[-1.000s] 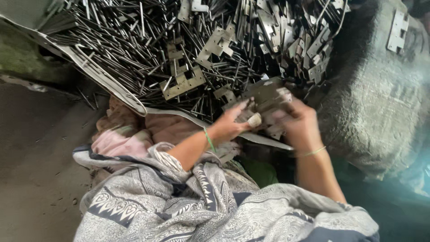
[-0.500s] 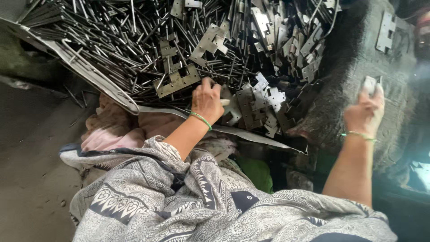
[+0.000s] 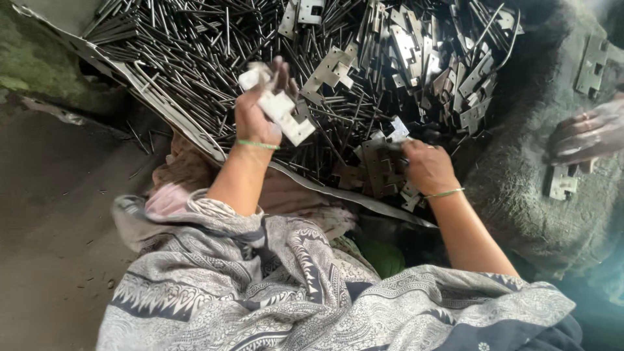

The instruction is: The person sits on the floor and sorts metal parts from a large bin, picking up individual pieces and placing them into a pile. The task involves repetitive handling of small metal components.

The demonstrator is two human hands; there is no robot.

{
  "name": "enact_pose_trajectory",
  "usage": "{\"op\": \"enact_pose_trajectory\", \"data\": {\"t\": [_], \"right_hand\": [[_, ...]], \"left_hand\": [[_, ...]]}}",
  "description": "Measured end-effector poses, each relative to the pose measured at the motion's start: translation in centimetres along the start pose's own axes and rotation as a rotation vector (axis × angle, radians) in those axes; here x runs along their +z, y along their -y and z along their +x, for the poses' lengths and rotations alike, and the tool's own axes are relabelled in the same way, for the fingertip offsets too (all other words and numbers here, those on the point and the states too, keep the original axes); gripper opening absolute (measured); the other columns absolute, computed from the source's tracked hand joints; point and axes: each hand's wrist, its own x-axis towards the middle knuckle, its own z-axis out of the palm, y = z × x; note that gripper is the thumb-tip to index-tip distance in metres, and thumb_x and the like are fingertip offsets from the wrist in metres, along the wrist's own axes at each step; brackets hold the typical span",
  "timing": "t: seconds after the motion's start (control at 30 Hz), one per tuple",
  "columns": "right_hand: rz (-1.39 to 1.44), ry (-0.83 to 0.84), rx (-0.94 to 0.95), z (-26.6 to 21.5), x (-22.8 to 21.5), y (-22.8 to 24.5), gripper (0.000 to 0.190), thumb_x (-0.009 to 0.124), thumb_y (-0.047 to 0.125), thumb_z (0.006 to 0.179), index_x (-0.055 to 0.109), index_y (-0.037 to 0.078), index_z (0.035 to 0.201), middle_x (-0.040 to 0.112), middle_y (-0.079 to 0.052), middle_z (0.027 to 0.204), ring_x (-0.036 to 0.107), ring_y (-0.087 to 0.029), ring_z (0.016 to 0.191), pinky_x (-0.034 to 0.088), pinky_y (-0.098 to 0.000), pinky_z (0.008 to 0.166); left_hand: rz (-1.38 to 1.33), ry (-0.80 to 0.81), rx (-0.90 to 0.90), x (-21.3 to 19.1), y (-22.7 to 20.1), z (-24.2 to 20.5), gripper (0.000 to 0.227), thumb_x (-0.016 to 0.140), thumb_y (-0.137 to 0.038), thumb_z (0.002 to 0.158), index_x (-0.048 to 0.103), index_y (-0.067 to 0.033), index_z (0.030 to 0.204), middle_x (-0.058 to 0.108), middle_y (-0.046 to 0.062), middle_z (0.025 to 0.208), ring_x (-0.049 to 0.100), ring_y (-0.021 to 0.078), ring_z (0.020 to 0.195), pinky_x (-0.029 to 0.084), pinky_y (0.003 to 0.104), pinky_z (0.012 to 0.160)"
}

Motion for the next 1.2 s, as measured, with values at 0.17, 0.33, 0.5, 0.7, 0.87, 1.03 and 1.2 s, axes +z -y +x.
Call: {"op": "enact_pose_trajectory", "data": {"t": [0.17,0.33,0.5,0.7,0.87,1.03,1.2], "right_hand": [[0.432,-0.144,0.077,-1.5,-3.0,-0.6,0.05,0.062,-0.003,0.077,0.067,0.008,0.126,0.072,-0.019,0.109,0.067,-0.039,0.1,0.054,-0.0459,0.085],[0.747,-0.172,0.264,-3.4,-4.5,-0.6,0.031,0.062,-0.002,0.093,0.068,0.004,0.123,0.074,-0.018,0.1,0.073,-0.027,0.092,0.056,-0.0414,0.085],[1.575,-0.319,0.618,-3.6,-4.6,-0.8,0.031,0.062,0.002,0.098,0.065,0.003,0.129,0.073,-0.01,0.107,0.07,-0.021,0.096,0.059,-0.0408,0.088],[2.189,-0.37,0.572,-2.4,-5.2,1.3,0.052,0.061,-0.012,0.087,0.057,0.005,0.136,0.071,-0.013,0.114,0.072,-0.025,0.1,0.064,-0.0427,0.089],[1.286,-0.448,0.203,-2.6,-5.8,5.5,0.065,0.068,-0.008,0.09,0.051,0.004,0.151,0.069,-0.015,0.127,0.067,-0.021,0.11,0.057,-0.0354,0.094],[0.779,-0.29,-0.17,-4.0,-5.6,8.7,0.064,0.075,-0.005,0.082,0.052,-0.008,0.142,0.064,-0.025,0.128,0.062,-0.024,0.113,0.054,-0.0345,0.091],[1.485,-0.238,0.429,-5.3,-6.5,3.8,0.058,0.07,-0.007,0.087,0.067,0.002,0.144,0.071,-0.011,0.114,0.06,-0.017,0.089,0.047,-0.0296,0.076]], "left_hand": [[1.436,0.417,0.31,1.5,4.3,1.6,0.004,0.061,-0.009,0.108,0.063,-0.0072,0.11,0.072,0.014,0.124,0.069,0.0244,0.118,0.057,0.036,0.103],[2.307,0.663,0.495,0.5,7.5,1.4,0.021,0.064,-0.006,0.089,0.068,-0.0041,0.109,0.067,0.016,0.116,0.067,0.0273,0.096,0.057,0.038,0.088],[1.948,0.658,0.782,-0.2,10.1,1.2,0.012,0.07,-0.011,0.093,0.07,-0.0073,0.105,0.069,0.009,0.11,0.067,0.0248,0.102,0.055,0.038,0.096],[0.684,0.03,0.194,1.4,12.4,-1.1,0.017,0.067,0.001,0.102,0.066,-0.0023,0.119,0.069,0.009,0.111,0.066,0.023,0.102,0.055,0.039,0.093],[-0.115,-0.208,-0.555,2.1,12.9,-3.7,0.03,0.044,-0.01,0.091,0.065,-0.0106,0.112,0.074,0.01,0.098,0.071,0.0255,0.087,0.06,0.044,0.082],[-0.111,-0.017,-0.65,3.4,15.5,-6.1,0.026,0.056,-0.028,0.103,0.061,-0.0037,0.11,0.071,0.017,0.1,0.07,0.0308,0.087,0.058,0.046,0.082],[0.895,0.214,-0.582,5.8,13.4,-6.3,0.051,0.078,-0.035,0.081,0.058,-0.0073,0.119,0.066,0.015,0.111,0.067,0.0292,0.099,0.058,0.045,0.087]]}}
